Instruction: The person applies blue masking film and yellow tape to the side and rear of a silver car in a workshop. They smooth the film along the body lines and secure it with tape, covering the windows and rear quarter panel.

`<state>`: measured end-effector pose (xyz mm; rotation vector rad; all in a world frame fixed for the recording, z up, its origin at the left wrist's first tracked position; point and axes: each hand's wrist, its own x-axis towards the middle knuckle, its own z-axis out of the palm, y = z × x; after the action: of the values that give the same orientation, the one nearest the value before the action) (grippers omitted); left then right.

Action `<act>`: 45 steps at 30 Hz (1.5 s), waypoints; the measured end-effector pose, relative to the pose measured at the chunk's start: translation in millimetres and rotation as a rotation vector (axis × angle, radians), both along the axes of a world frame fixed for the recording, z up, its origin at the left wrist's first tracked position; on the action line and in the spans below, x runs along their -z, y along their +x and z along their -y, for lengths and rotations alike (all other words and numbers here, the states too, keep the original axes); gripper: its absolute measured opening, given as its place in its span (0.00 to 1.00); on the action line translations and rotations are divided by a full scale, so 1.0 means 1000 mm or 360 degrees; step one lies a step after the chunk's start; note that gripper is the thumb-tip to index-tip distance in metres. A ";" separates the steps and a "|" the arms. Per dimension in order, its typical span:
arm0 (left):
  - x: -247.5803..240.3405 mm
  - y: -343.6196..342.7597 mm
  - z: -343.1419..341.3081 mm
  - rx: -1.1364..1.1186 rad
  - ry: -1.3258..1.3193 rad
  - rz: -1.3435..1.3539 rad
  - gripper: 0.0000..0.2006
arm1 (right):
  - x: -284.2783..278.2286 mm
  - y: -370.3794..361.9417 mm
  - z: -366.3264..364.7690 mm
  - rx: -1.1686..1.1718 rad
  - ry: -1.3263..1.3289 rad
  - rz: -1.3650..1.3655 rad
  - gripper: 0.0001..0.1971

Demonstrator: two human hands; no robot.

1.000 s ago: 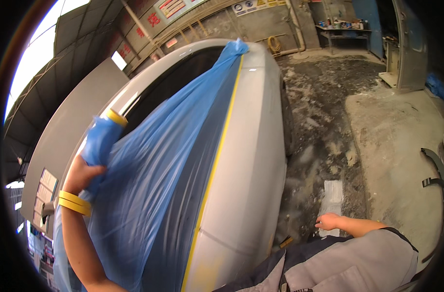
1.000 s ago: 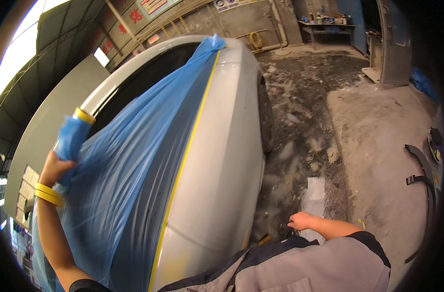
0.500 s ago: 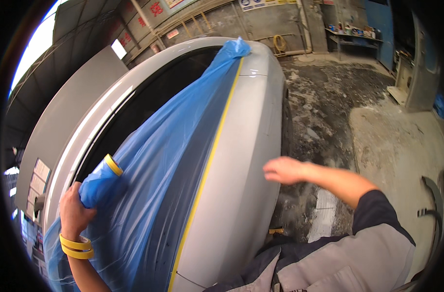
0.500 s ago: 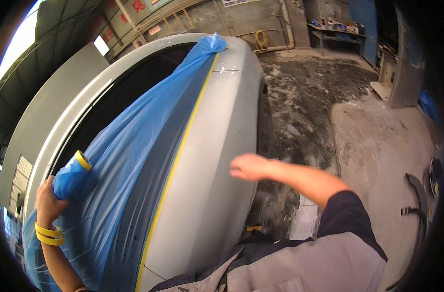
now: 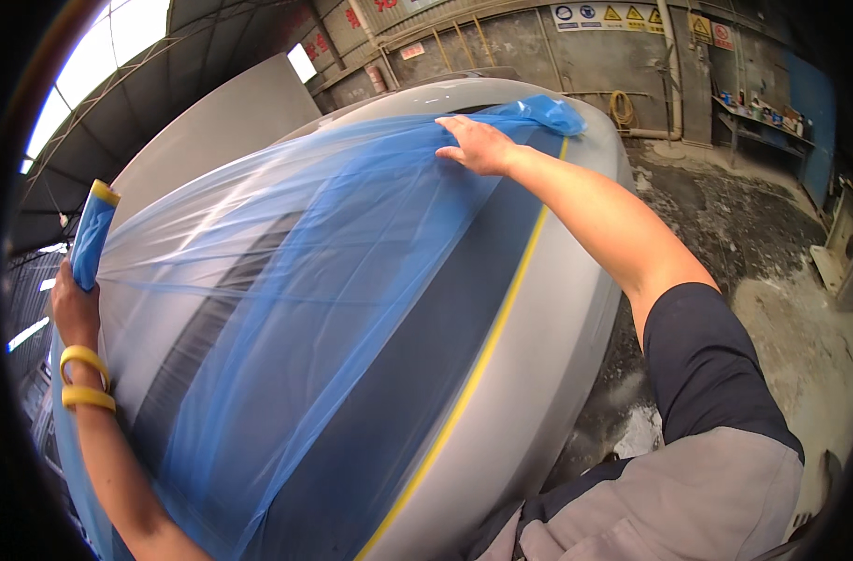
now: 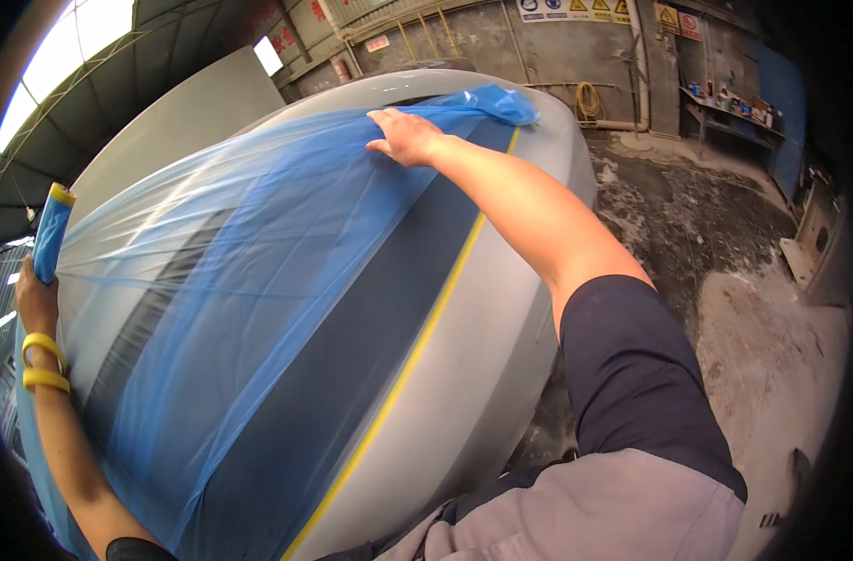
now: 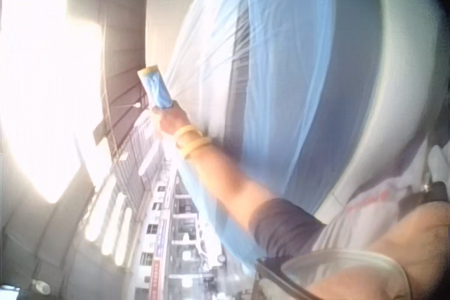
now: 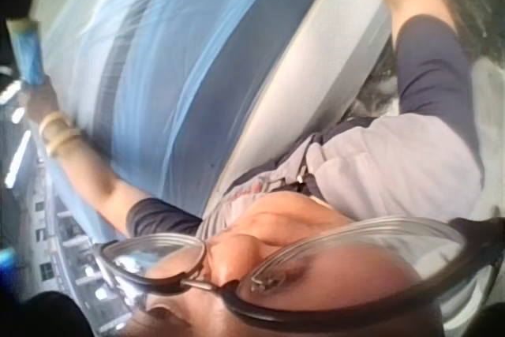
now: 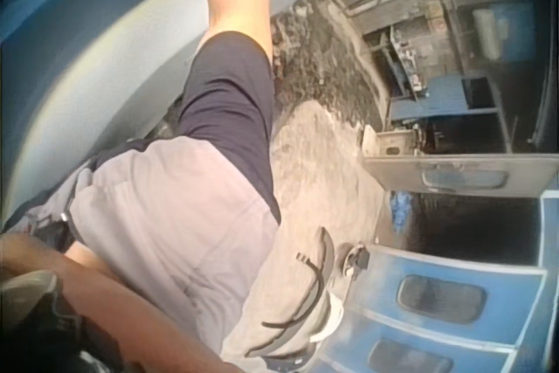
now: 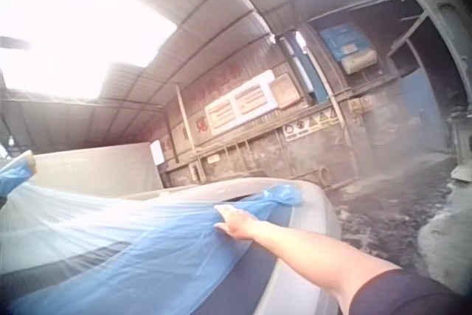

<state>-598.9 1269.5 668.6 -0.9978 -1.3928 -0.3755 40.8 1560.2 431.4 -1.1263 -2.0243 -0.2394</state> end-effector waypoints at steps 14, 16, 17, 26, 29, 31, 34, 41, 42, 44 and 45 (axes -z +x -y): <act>-0.003 -0.074 0.008 -0.0575 -0.0124 0.0560 0.19 | -0.029 0.100 -0.171 -0.0556 0.0360 0.0166 0.20; -0.003 -0.027 0.026 -0.0230 0.0041 0.0452 0.22 | -0.026 0.117 -0.179 -0.0600 0.0293 0.0176 0.17; -0.003 0.000 0.023 -0.0195 0.0088 0.0475 0.23 | -0.029 0.125 -0.183 -0.0656 0.0202 0.0201 0.16; 0.111 0.318 -0.013 0.0627 -0.0272 0.0923 0.15 | -0.096 0.166 -0.207 -0.1382 -0.1215 0.0326 0.14; 0.206 0.431 -0.004 0.0892 -0.0552 0.1577 0.24 | -0.114 0.168 -0.224 -0.1430 -0.1330 0.0270 0.29; 0.247 0.494 -0.004 0.0857 -0.0690 0.1247 0.29 | -0.132 0.168 -0.246 -0.1446 -0.1408 0.0291 0.24; 0.268 0.557 0.013 0.0575 -0.0933 0.1152 0.30 | -0.158 0.149 -0.287 -0.1368 -0.1287 0.0360 0.15; 0.286 0.633 0.039 -0.0126 -0.0023 0.2332 0.29 | -0.197 0.066 -0.377 -0.1576 -0.0584 -0.0153 0.16; 0.292 0.647 0.031 -0.0044 0.0076 0.2252 0.31 | -0.201 0.050 -0.390 -0.1447 -0.0461 -0.0228 0.16; 0.304 0.676 0.018 0.0103 0.0271 0.2074 0.34 | -0.212 0.025 -0.410 -0.1401 -0.0205 -0.0216 0.19; 0.307 0.691 0.012 0.0064 0.0258 0.2133 0.39 | -0.216 0.010 -0.416 -0.1346 -0.0057 -0.0234 0.20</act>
<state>92.0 1257.4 361.8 -0.5821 -2.4492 -1.3143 50.8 1976.4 647.5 -0.2234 -2.1822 0.3012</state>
